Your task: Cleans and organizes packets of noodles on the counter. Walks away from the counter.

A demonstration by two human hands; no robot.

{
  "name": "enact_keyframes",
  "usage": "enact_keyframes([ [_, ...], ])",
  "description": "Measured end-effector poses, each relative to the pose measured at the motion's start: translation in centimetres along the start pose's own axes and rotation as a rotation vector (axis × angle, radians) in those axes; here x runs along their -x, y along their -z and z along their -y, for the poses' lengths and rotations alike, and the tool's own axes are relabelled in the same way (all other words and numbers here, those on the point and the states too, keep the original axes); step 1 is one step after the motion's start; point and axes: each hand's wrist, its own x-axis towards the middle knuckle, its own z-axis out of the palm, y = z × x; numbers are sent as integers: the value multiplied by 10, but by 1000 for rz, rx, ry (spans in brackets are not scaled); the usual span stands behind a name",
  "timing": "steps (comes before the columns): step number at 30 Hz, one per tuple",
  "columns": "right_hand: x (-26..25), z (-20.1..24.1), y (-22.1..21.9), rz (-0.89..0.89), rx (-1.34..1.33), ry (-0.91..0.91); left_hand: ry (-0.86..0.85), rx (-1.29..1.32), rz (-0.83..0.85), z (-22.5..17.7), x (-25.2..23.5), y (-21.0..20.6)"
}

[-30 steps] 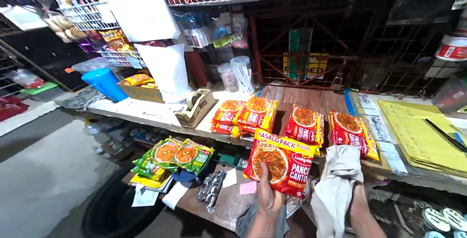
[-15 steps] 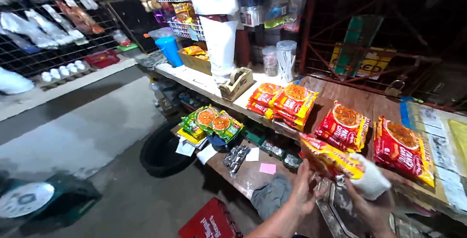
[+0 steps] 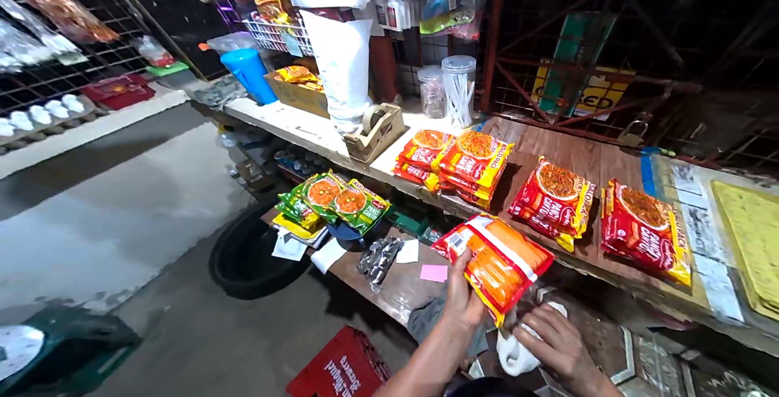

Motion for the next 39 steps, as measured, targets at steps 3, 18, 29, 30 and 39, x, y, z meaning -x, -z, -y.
enact_keyframes([
  [3, 21, 7, 2, -47, -189, -590, -72, -5, 67, -11, 4, -3],
  [18, -95, 19, 4, -662, -948, -1486, -374, -524, 23, 56, 32, 3],
  [29, -50, -13, 26, -657, -764, -1361, -68, -291, 254, 39, 24, 36],
  [30, -50, -15, 36, -686, -788, -1366, -69, -351, 258, 33, 24, 39],
  [39, -81, -3, 62, -224, -389, -969, 4, -665, 257, 35, 5, 62],
])
